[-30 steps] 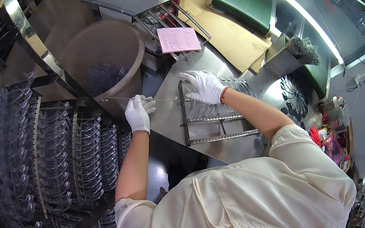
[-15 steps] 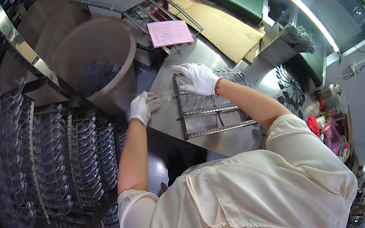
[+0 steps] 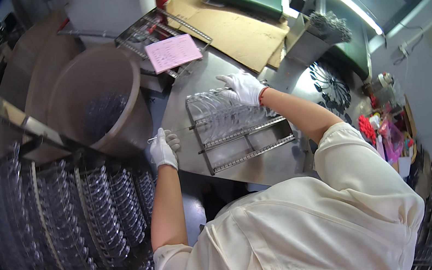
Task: The person assembles small black components onto metal racks by hand, repeatedly picking up parts and placing them into slots. The person also handles clear plastic hangers and adjusts items on the stainless steel workbench.
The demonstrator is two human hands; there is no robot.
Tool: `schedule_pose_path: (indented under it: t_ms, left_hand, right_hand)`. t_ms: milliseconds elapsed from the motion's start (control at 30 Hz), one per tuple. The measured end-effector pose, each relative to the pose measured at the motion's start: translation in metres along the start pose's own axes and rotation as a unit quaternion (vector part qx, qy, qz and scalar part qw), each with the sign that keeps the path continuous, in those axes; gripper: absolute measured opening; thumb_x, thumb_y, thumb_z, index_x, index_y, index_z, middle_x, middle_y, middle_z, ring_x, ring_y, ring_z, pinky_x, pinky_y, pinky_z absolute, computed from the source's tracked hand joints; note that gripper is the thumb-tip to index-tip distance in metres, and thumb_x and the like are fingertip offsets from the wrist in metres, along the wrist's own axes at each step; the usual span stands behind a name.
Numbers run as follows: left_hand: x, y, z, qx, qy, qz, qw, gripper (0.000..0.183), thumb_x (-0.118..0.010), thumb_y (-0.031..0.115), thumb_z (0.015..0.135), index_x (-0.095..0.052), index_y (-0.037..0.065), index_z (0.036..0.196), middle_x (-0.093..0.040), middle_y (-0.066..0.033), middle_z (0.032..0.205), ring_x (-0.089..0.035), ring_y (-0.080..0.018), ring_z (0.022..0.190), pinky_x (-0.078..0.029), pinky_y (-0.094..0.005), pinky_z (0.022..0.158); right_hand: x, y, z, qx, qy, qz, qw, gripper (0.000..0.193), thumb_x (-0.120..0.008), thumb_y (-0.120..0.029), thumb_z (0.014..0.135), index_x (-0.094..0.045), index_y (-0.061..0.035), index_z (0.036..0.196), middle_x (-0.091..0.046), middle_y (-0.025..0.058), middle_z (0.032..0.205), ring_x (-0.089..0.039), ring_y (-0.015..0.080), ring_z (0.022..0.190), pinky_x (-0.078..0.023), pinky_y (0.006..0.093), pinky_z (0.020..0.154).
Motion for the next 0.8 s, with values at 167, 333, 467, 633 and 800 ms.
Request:
schedule_pose_path:
  t_ms: [167,333,467,633,800]
  left_hand:
    - [0.027,-0.001,-0.006,-0.095,0.34,0.453,0.818,0.03,-0.07,0.034,0.097,-0.062,0.006,0.094,-0.064,-0.0092,0.069,-0.054,-0.0161,0.043,-0.038,-0.0274,0.034]
    - [0.021,0.017,-0.042,-0.025,0.412,0.448,0.793,0.054,-0.064,0.061,0.094,-0.063,0.008,0.081,-0.052,0.0,0.054,-0.042,-0.0083,0.037,-0.031,-0.0232,0.034]
    - [0.018,0.04,-0.041,-0.175,0.381,0.457,0.784,0.021,-0.062,0.026,0.103,-0.06,0.008,0.092,-0.053,0.002,0.065,-0.045,-0.0045,0.047,-0.032,-0.0182,0.038]
    - [-0.037,-0.003,-0.021,-0.233,0.314,0.784,0.483,0.038,-0.058,0.03,0.101,-0.073,-0.005,0.102,-0.073,-0.0191,0.086,-0.07,-0.0278,0.078,-0.052,-0.0403,0.074]
    - [-0.07,-0.021,-0.027,-0.12,0.255,0.897,0.341,0.057,-0.05,0.044,0.101,-0.066,-0.006,0.122,-0.07,-0.0315,0.105,-0.068,-0.0466,0.101,-0.051,-0.0501,0.091]
  right_hand:
    - [-0.011,0.013,-0.004,0.016,0.029,0.005,0.999,0.063,-0.048,-0.053,0.1,-0.047,-0.0104,0.146,-0.065,0.0192,0.124,-0.061,0.0367,0.118,-0.044,0.0518,0.102]
    - [0.001,0.061,-0.02,-0.028,0.037,-0.044,0.998,0.065,-0.046,-0.059,0.099,-0.049,-0.0137,0.147,-0.066,0.0194,0.124,-0.064,0.0364,0.115,-0.045,0.0484,0.102]
    - [-0.007,0.097,-0.035,-0.093,-0.011,0.023,0.995,0.066,-0.044,-0.06,0.099,-0.048,-0.0158,0.148,-0.065,0.0196,0.124,-0.064,0.0359,0.116,-0.049,0.0499,0.097]
    - [-0.008,0.095,-0.037,-0.098,0.038,0.034,0.994,0.061,-0.05,-0.053,0.1,-0.049,-0.0134,0.146,-0.066,0.0198,0.12,-0.064,0.0384,0.11,-0.051,0.0488,0.094]
    - [0.018,0.122,-0.054,-0.113,0.114,0.076,0.984,0.058,-0.052,-0.05,0.099,-0.053,-0.0096,0.14,-0.068,0.0208,0.115,-0.065,0.0391,0.107,-0.052,0.049,0.091]
Point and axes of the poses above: each hand's wrist, its own z-axis towards the middle knuckle, its own x-axis out of the back of the hand, y = z × x, the point moved 10 cm from there along z, towards the middle knuckle
